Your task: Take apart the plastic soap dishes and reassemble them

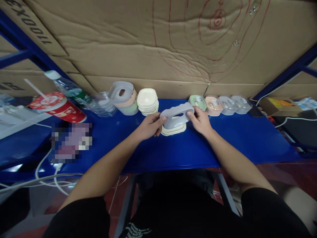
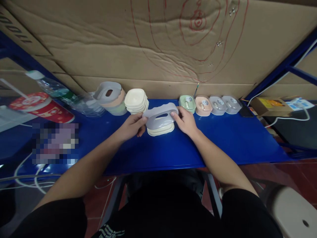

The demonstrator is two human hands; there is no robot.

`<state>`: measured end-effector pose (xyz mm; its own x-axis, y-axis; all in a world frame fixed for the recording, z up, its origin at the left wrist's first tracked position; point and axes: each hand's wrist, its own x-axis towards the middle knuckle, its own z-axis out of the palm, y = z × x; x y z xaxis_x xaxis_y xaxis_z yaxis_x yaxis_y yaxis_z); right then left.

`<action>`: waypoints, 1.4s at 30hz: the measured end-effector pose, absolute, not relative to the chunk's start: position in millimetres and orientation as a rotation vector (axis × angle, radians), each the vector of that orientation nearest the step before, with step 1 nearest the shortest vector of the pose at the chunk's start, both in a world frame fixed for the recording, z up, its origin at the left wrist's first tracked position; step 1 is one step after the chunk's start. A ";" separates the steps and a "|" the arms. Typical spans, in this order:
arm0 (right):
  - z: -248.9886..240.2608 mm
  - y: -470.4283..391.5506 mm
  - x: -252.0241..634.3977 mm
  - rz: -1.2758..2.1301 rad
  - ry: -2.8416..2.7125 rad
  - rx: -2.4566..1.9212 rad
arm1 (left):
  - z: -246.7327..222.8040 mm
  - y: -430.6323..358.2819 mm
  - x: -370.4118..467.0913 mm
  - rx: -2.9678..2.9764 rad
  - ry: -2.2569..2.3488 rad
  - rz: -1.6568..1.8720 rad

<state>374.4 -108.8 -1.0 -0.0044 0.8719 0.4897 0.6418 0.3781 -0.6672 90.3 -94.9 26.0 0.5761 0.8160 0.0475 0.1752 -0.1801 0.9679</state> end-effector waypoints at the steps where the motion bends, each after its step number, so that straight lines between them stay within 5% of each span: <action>1: 0.1 -109.7 373.3 0.317 -1.719 -1.350 | 24.0 -92.7 90.0 1.665 0.854 0.711; 7: 0.9 -110.7 368.6 0.263 -1.798 -1.569 | 13.1 -84.5 86.6 2.030 1.202 0.740; 18: 3.7 -99.1 366.3 0.523 -2.226 -2.041 | 15.8 -78.1 90.6 2.481 1.511 -0.112; 31: 10.0 -92.6 358.8 0.592 -2.232 -2.211 | 9.0 -76.9 101.2 2.457 1.565 -0.102; 34: 8.0 -96.6 360.9 0.557 -2.242 -2.184 | 20.9 -75.3 88.2 2.439 1.665 0.192; 39: 4.6 -98.9 366.3 0.569 -2.234 -2.114 | 44.8 -42.5 8.8 2.068 2.136 1.406; 42: 3.5 -99.5 367.5 0.555 -2.243 -2.066 | 48.8 -21.5 -43.9 1.861 2.301 1.716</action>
